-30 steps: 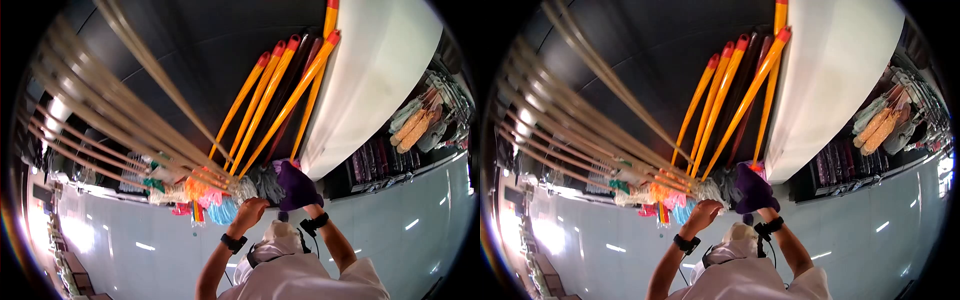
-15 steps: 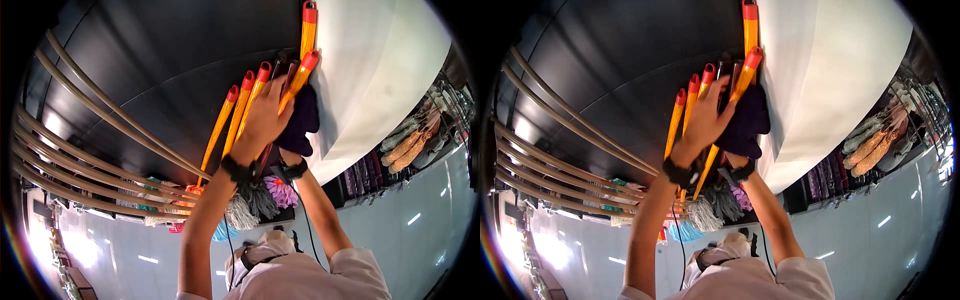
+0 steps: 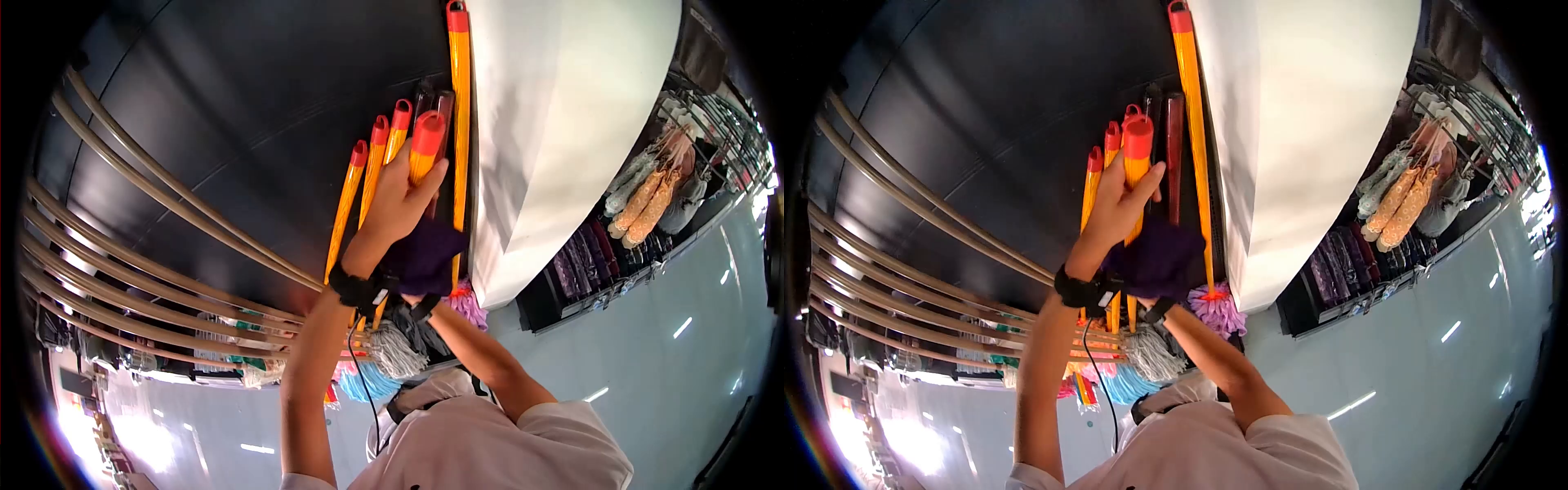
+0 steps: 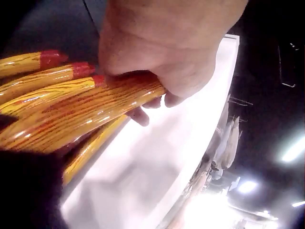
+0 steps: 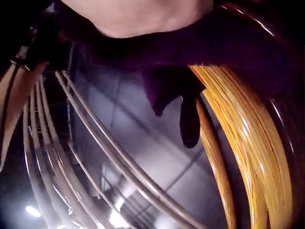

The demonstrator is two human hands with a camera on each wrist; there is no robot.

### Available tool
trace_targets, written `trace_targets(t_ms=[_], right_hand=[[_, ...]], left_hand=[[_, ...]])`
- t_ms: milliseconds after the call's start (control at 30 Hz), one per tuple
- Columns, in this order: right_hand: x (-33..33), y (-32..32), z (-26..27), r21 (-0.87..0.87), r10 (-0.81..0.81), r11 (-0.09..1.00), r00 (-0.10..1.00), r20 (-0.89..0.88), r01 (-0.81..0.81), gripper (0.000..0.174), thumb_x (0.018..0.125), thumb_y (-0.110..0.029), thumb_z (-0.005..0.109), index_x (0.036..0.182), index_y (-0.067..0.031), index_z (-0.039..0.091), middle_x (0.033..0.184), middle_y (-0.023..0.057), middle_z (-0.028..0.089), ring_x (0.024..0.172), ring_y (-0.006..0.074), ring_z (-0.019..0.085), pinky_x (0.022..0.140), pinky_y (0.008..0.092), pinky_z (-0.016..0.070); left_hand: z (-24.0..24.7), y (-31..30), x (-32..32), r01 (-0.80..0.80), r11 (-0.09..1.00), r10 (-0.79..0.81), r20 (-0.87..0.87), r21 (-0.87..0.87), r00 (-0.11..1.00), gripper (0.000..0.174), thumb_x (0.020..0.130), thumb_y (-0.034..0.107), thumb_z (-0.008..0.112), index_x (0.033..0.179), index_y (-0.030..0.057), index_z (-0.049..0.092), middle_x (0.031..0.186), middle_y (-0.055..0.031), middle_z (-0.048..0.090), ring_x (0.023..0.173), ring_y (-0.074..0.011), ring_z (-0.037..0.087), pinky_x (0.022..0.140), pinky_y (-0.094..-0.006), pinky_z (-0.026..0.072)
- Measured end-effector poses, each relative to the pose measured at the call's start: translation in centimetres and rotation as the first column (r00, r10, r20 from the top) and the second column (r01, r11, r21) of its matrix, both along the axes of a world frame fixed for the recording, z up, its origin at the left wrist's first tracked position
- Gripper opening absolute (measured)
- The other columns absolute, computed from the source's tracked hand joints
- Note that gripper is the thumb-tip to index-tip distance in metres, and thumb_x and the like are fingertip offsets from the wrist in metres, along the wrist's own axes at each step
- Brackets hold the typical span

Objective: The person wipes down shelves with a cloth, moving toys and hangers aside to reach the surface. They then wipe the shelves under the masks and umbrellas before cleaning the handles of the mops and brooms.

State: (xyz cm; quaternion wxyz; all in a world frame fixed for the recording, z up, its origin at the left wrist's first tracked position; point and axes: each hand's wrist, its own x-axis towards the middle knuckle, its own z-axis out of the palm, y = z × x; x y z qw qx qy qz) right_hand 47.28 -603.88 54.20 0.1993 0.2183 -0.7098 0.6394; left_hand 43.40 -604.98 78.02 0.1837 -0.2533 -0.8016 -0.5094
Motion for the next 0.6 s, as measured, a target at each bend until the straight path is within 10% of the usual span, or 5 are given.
trace_targets(t_ms=[233,600], right_hand=[[3.2,-5.2,-5.5,0.190,-0.062,0.981,0.997,0.052,0.051,0.046,0.094,-0.019,0.053,0.136,-0.0010,0.044,0.133,0.0200,0.050,0.126,0.0336,0.044,0.107,0.0409,0.0337],[4.2,-5.6,-7.1,0.305,-0.134,0.945,0.991,0.033,0.117,0.046,0.094,-0.017,0.052,0.136,-0.0001,0.042,0.133,0.0206,0.048,0.127,0.0336,0.043,0.108,0.0407,0.0329]], left_hand=[[-1.9,-2.9,2.2,0.077,0.963,-0.102,0.086,0.259,0.991,0.018,0.093,0.009,0.061,0.109,0.0039,0.054,0.065,0.0066,0.046,0.054,-0.0015,0.042,0.048,-0.0201,0.0342],[0.1,-3.9,2.1,0.220,0.936,-0.259,0.119,0.274,0.958,0.024,0.093,0.009,0.062,0.114,0.0040,0.051,0.067,0.0052,0.047,0.055,-0.0029,0.043,0.048,-0.0196,0.0355]])
